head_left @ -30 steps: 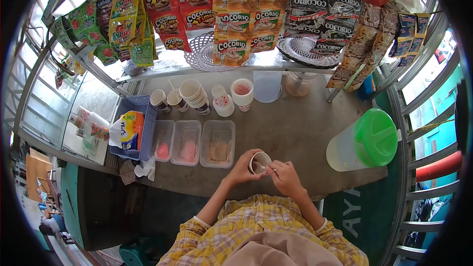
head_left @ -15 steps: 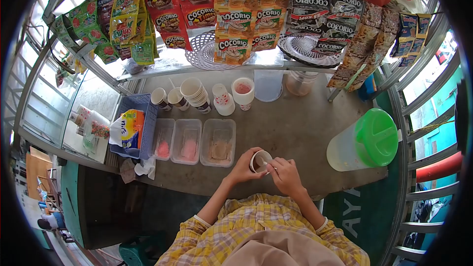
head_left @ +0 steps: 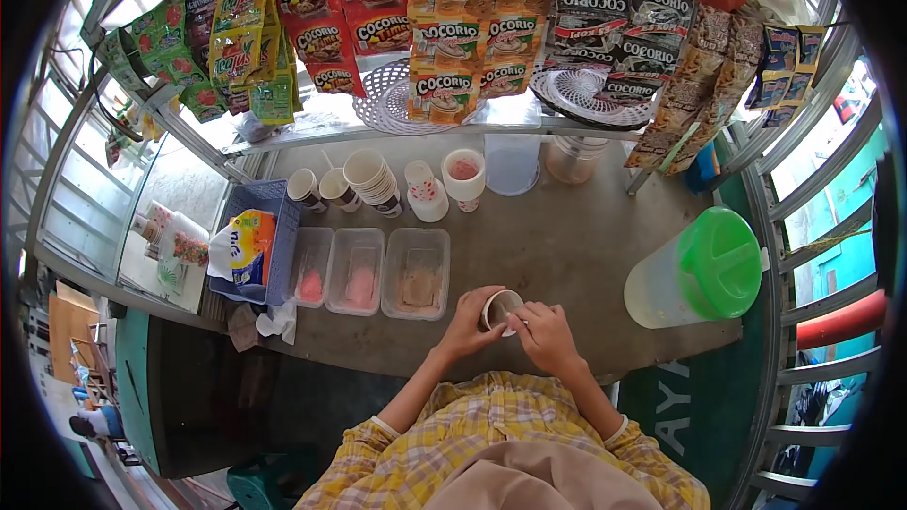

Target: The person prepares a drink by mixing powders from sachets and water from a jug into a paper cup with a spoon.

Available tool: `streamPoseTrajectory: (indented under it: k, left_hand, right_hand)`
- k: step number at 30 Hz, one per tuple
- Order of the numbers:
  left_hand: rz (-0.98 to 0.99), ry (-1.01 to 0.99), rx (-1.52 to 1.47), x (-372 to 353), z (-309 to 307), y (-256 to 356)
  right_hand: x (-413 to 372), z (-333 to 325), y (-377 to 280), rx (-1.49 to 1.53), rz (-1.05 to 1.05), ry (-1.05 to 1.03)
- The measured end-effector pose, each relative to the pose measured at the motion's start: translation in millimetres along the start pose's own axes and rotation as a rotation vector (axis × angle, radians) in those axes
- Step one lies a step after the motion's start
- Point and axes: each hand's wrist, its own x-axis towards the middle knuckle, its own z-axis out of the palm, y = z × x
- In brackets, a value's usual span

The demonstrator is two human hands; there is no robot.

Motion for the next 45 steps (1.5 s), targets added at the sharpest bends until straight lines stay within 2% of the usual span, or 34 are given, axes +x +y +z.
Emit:
streamPoseTrajectory:
  k: [4,7,10,13,16,26,28,31,34,37,40,45]
  left_hand:
    - [-0.01,0.005,-0.069,2.8,-3.3,2.2]
    - [-0.003,-0.005,-0.083,4.9,-5.0,6.5]
    - [0.043,0.011,-0.059,5.4,-4.4,2.3]
    - [0.049,-0.005,-0.06,3.0,-1.6,-5.1]
    - [0.034,0.003,-0.07,3.0,-3.5,-8.5]
    - [-0.079,0.004,-0.245,-1.0,-2.1,8.2]
    - [-0.079,0.007,-0.249,-1.1,-1.3,9.6]
    - [-0.042,0.01,-0.216,-0.1,1.2,5.2]
    - [-0.054,-0.018,-0.199,-1.2,0.2,7.1]
    - [-0.078,-0.037,-0.212,-0.7,-1.2,8.9]
    - [-0.086,-0.038,-0.214,-1.3,0.8,6.6]
    - [-0.041,-0.021,-0.213,1.6,0.1,10.3]
  right_hand:
    - [2.7,1.0,-2.9,-0.032,0.008,0.038]
    - [3.6,-4.1,0.0,0.082,0.04,-0.107]
    - [5.6,-1.4,-3.6,-0.028,-0.002,0.018]
    - [6.5,-0.7,0.8,-0.02,-0.04,-0.057]
    - [9.4,0.1,-0.9,-0.007,-0.028,0.009]
    - [5.6,-3.1,-7.3,-0.028,-0.045,0.004]
    - [3.5,-4.6,-7.5,0.074,-0.012,-0.028]
    - [3.4,-2.3,-7.4,-0.068,-0.011,0.012]
    - [3.9,-7.7,-6.8,0.072,-0.009,-0.05]
    - [5.4,-5.8,-6.6,-0.056,-0.005,-0.002]
    - [4.8,-7.9,-2.5,0.023,-0.023,-0.068]
    - [3.2,-7.1,-2.2,-0.004,-0.021,-0.054]
